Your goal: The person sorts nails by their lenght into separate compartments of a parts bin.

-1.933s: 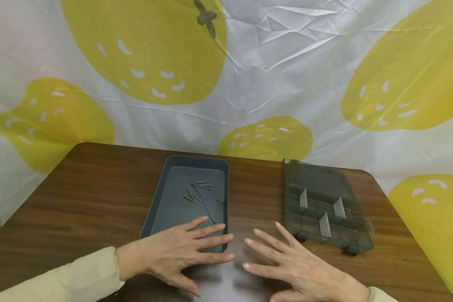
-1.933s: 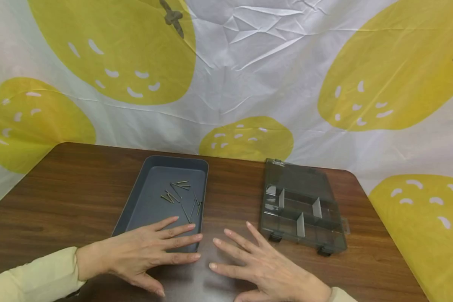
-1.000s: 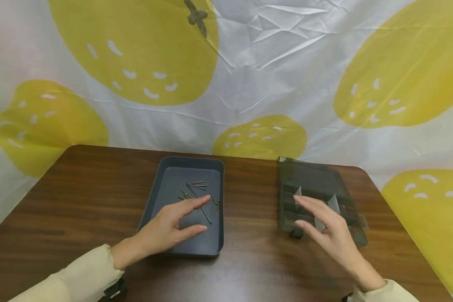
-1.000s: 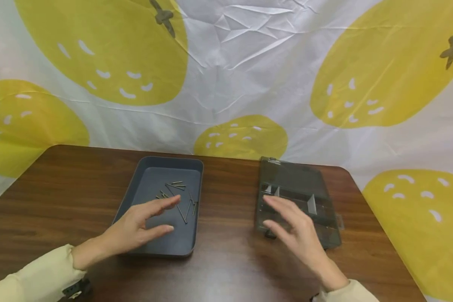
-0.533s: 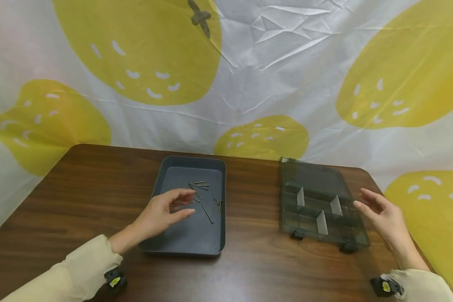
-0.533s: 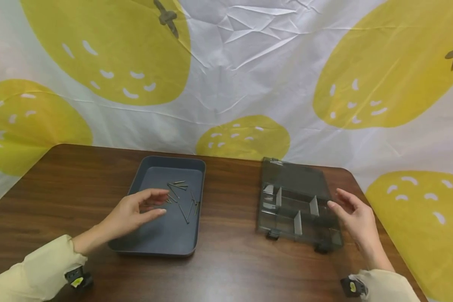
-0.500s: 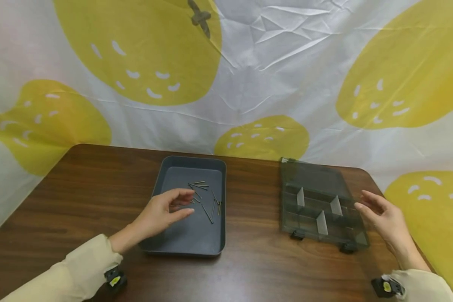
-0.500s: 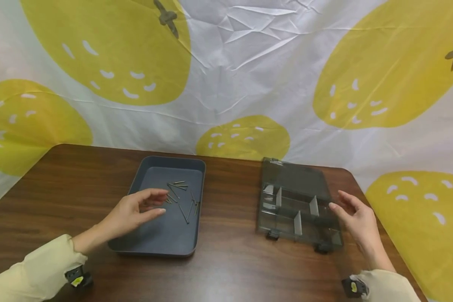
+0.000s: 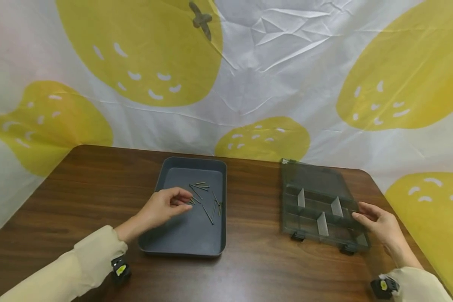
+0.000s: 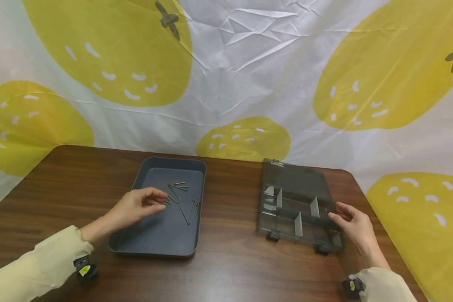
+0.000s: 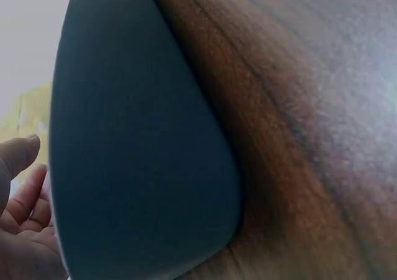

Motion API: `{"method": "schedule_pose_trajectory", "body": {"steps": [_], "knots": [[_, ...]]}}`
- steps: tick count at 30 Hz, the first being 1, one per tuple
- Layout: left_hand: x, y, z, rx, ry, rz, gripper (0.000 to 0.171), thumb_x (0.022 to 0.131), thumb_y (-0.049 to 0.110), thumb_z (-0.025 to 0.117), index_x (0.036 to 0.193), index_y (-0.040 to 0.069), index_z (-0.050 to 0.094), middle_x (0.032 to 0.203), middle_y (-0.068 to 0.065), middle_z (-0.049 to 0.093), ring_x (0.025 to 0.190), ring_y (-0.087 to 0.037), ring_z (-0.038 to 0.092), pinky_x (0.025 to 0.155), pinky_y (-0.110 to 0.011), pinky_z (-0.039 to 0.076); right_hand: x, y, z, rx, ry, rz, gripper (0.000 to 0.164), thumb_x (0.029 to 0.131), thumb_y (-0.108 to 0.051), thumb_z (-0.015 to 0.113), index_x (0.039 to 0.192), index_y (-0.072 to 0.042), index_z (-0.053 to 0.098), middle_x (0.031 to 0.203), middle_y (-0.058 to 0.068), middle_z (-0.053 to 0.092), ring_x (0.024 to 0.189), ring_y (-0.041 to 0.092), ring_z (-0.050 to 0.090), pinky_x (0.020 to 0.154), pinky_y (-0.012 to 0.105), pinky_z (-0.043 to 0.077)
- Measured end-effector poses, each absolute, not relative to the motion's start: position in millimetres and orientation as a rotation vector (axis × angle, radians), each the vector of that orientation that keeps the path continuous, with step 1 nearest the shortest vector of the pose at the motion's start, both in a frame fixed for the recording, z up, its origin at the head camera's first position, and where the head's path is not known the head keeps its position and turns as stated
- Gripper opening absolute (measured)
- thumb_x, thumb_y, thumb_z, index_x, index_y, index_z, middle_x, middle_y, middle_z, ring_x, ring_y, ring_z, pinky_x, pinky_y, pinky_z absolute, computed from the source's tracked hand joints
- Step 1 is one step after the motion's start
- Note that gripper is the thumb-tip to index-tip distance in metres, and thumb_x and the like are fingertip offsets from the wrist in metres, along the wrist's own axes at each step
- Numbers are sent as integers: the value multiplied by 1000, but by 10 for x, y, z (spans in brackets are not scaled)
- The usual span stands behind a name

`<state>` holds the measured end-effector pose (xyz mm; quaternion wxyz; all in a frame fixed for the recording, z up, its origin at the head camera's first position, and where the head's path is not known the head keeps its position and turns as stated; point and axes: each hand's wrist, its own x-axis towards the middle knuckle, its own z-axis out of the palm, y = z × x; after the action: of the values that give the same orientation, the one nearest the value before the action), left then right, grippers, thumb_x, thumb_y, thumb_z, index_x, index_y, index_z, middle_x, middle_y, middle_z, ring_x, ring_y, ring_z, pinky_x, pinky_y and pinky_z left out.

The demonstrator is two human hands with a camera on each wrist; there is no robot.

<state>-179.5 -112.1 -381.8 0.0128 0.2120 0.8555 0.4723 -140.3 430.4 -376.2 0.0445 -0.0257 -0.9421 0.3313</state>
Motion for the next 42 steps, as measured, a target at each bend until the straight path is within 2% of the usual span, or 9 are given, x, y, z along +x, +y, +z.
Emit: {"method": "schedule_pose_trajectory", "body": {"steps": [5, 8, 9, 12, 16, 20, 28, 35, 42], "knots": [[-1864, -1038, -3853, 684, 2636, 1430, 26, 84, 13, 71, 104, -2, 66, 97, -14, 69, 84, -18, 67, 69, -20, 50, -1425, 4324, -3807, -120, -2876, 1004, 58, 95, -26, 56, 132, 16, 41, 125, 39, 47, 79, -28, 35, 63, 5, 42], [-1901, -988, -3878, 692, 2646, 1397, 23, 82, 12, 72, 101, 0, 67, 91, -11, 70, 80, -15, 66, 67, -20, 49, -1433, 4340, -3840, -143, -2847, 1012, 56, 95, -26, 57, 129, 16, 44, 115, 31, 59, 78, -26, 38, 62, 6, 43], [-1913, -973, -3889, 693, 2650, 1387, 22, 82, 12, 72, 101, 0, 68, 90, -10, 70, 80, -15, 66, 66, -20, 49, -1439, 4347, -3851, -148, -2839, 1014, 55, 94, -26, 57, 129, 16, 45, 110, 23, 63, 77, -26, 40, 62, 7, 43], [-1944, -933, -3916, 680, 2651, 1372, 20, 81, 11, 72, 98, 1, 69, 87, -7, 70, 78, -13, 64, 65, -20, 48, -1458, 4368, -3886, -155, -2808, 1010, 53, 94, -25, 58, 126, 15, 48, 105, 11, 66, 77, -25, 41, 62, 8, 44], [-1956, -879, -3950, 662, 2650, 1356, 17, 80, 9, 72, 96, 1, 70, 86, -6, 70, 76, -11, 63, 65, -19, 48, -1458, 4362, -3899, -161, -2795, 980, 50, 94, -23, 57, 125, 16, 50, 109, 26, 63, 76, -26, 39, 61, 7, 43], [-1953, -827, -3985, 674, 2659, 1344, 16, 79, 8, 73, 93, 1, 70, 83, -7, 70, 73, -10, 64, 65, -19, 49, -1451, 4339, -3891, -184, -2798, 942, 48, 94, -21, 58, 123, 16, 51, 105, 31, 63, 73, -25, 39, 59, 7, 42], [-1960, -774, -4031, 687, 2719, 1312, 16, 77, 8, 75, 91, 2, 70, 80, -6, 70, 70, -9, 64, 63, -19, 49, -1444, 4332, -3892, -229, -2801, 940, 49, 94, -23, 58, 124, 15, 51, 92, 5, 67, 72, -22, 41, 59, 9, 43], [-1984, -731, -4061, 678, 2760, 1264, 15, 75, 8, 77, 89, 4, 71, 76, -1, 67, 69, -6, 58, 63, -19, 47, -1448, 4343, -3907, -229, -2786, 964, 50, 94, -25, 57, 124, 15, 51, 79, -24, 55, 71, -19, 42, 59, 11, 44], [-1976, -713, -4078, 708, 2809, 1217, 16, 74, 8, 77, 88, 5, 71, 72, 3, 62, 67, -4, 53, 62, -19, 44, -1439, 4349, -3926, -225, -2770, 982, 51, 94, -26, 58, 124, 14, 51, 77, -29, 52, 71, -19, 43, 59, 10, 42]]}}
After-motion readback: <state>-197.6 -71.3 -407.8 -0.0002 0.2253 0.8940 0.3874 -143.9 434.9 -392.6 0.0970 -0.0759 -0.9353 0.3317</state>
